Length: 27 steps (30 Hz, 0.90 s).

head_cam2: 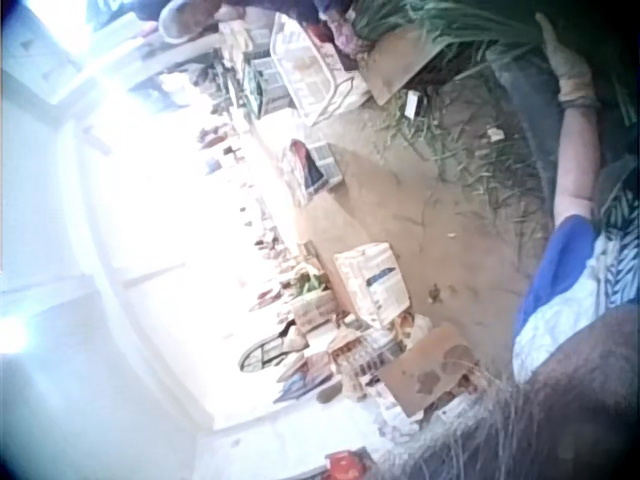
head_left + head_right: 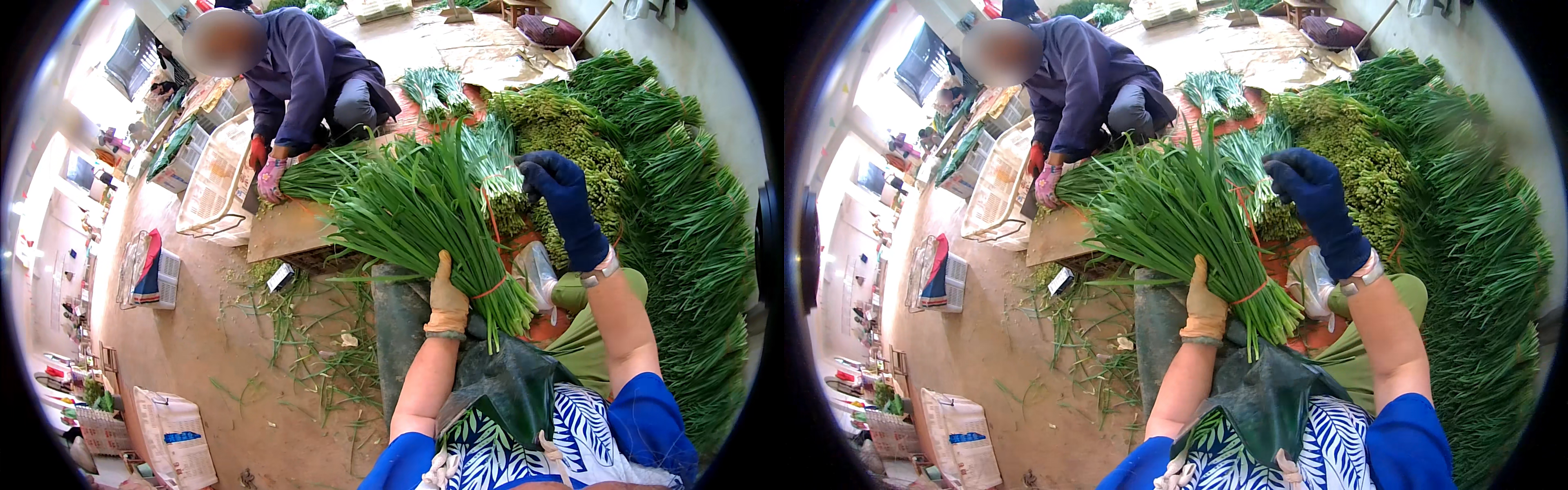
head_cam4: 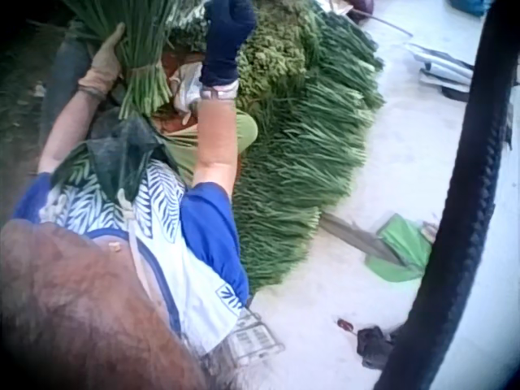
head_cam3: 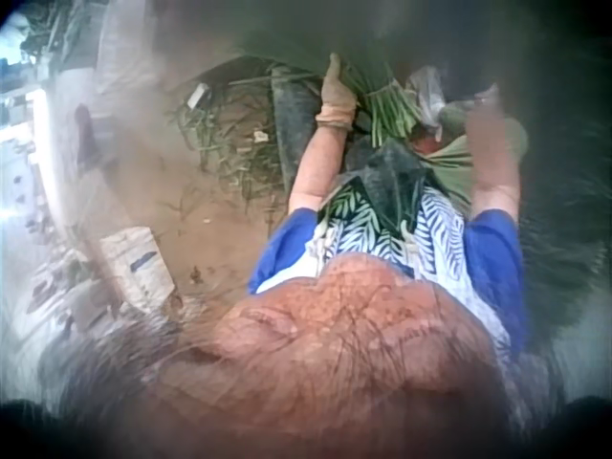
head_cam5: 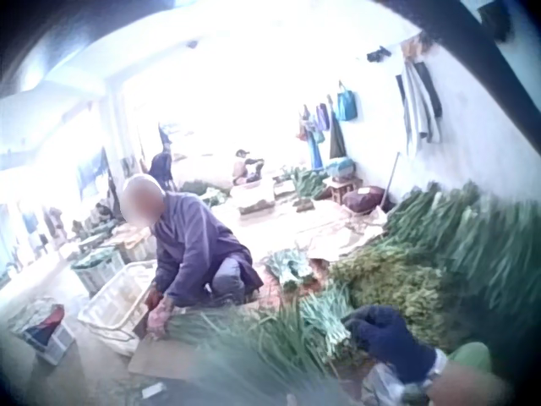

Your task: The person bundles green plants by hand, tying them together with red bands and arranging them into piles on the floor.

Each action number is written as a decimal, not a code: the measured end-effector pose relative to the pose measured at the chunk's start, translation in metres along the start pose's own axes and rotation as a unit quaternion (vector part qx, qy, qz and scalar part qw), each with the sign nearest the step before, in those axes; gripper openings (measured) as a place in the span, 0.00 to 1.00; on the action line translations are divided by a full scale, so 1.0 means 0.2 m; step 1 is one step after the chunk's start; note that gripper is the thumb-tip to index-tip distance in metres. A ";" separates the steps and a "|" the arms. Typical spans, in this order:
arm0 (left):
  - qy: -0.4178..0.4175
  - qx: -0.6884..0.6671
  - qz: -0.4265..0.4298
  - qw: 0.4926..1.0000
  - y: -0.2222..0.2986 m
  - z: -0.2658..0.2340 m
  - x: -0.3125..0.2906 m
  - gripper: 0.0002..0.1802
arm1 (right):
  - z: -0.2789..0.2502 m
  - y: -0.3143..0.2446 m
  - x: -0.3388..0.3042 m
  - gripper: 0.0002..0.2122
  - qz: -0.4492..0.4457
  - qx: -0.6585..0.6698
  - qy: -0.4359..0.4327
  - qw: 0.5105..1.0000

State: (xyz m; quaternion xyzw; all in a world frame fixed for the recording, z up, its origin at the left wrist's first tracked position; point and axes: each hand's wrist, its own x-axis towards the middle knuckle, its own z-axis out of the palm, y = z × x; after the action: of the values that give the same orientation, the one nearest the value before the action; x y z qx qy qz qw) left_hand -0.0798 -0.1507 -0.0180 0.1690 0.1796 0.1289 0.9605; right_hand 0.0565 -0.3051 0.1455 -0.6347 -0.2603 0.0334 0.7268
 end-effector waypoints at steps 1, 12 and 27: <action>0.004 -0.004 -0.004 1.000 0.00 0.00 0.00 0.23 | 0.06 -0.05 0.01 0.06 -0.087 -0.054 -0.010 0.995; 0.019 0.064 -0.005 0.998 -0.03 0.03 -0.03 0.24 | 0.32 -0.20 0.18 0.17 -0.451 -0.598 -0.235 0.619; -0.019 0.072 -0.019 0.997 -0.07 0.02 -0.07 0.23 | 0.31 -0.13 0.24 0.20 -0.158 -0.628 -0.201 0.735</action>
State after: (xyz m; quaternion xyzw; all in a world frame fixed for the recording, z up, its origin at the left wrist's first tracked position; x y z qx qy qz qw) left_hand -0.0875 -0.1685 -0.0150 0.2369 0.1737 0.0940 0.9512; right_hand 0.0647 -0.2367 0.1903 -0.8751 -0.4587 -0.1266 0.0882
